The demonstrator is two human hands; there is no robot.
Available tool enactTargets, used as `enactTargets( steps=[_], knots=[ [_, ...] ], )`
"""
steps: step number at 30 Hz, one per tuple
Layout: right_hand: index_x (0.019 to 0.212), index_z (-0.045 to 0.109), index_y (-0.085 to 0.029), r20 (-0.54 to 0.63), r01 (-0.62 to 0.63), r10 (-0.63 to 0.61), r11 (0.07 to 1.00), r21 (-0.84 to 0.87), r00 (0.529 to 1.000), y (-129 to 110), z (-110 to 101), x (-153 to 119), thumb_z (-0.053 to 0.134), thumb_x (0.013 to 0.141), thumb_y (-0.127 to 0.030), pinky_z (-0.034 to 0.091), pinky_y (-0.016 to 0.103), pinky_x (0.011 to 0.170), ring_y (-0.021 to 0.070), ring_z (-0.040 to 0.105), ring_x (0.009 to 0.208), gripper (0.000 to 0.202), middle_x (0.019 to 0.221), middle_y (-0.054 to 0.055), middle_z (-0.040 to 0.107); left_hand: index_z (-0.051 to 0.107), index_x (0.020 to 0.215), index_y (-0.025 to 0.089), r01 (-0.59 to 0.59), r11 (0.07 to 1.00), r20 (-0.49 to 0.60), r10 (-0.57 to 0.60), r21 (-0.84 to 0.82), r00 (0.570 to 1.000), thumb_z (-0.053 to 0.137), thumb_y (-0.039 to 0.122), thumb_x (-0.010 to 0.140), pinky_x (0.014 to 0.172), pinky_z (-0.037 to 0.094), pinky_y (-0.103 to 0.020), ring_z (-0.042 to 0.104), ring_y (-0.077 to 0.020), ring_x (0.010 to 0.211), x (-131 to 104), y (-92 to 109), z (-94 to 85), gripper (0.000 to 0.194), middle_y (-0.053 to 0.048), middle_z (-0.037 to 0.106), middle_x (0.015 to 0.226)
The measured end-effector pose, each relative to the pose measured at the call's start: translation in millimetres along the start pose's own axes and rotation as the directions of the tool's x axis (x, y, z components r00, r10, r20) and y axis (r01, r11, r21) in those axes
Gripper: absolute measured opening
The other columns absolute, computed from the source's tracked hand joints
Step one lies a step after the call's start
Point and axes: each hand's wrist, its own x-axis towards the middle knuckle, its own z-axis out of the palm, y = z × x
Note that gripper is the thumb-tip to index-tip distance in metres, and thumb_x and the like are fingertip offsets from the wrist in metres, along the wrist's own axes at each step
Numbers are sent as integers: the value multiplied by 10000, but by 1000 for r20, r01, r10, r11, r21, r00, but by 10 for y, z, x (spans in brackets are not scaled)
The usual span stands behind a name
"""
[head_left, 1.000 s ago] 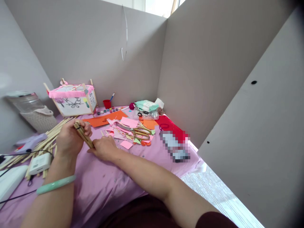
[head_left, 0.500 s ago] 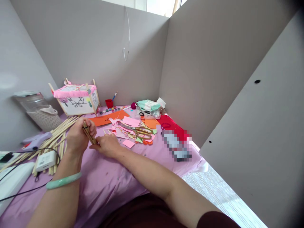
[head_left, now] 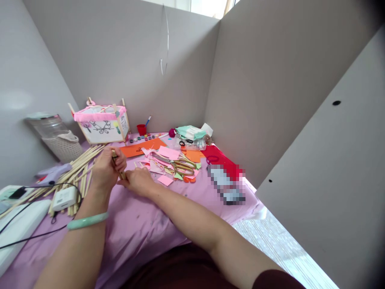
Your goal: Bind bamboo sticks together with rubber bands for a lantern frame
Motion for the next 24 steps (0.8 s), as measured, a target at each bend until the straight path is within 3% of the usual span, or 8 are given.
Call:
enactTargets(
  steps=[7, 16, 20, 22, 24],
  knots=[
    [890, 635, -183, 15, 10, -9, 1000, -23, 1000, -28, -32, -11, 379, 903, -557, 398, 363, 775, 222, 620, 815, 454, 843, 78, 689, 489, 683, 179, -10, 1000, 27, 11, -20, 1000, 495, 383, 852, 371, 222, -193, 278, -68, 388, -27, 26, -17, 265, 54, 300, 480],
    [906, 656, -179, 60, -26, 28, 999, -19, 998, -69, -119, -77, 483, 881, -498, 381, 356, 807, 230, 618, 878, 364, 880, 94, 691, 539, 772, 183, -102, 995, -110, 102, 8, 989, 526, 450, 829, 369, 255, -190, 311, -70, 385, -38, -38, -23, 274, 55, 367, 500],
    [935, 656, -173, 89, -38, 39, 999, -23, 995, -78, -115, -80, 477, 896, -457, 369, 338, 809, 227, 612, 910, 338, 912, 105, 688, 560, 979, 171, -20, 999, -144, 23, 25, 989, 451, 573, 819, 428, 361, -216, 434, -93, 464, -83, -58, -82, 446, 8, 511, 633],
    [949, 653, -179, 98, -45, 47, 999, -26, 994, -77, -109, -74, 476, 902, -433, 364, 334, 807, 224, 609, 916, 313, 932, 98, 688, 533, 1032, 180, 61, 993, -126, -49, 99, 991, 503, 511, 815, 477, 397, -219, 475, -92, 510, -109, -88, -106, 397, 8, 538, 692],
    [968, 644, -169, 78, -59, 62, 998, -34, 995, -72, -99, -68, 484, 899, -422, 362, 337, 796, 229, 606, 906, 306, 921, 98, 687, 521, 975, 183, 59, 982, -72, -47, 177, 996, 584, 413, 790, 496, 390, -207, 468, -84, 528, -129, -128, -118, 302, 31, 503, 661]
  ],
)
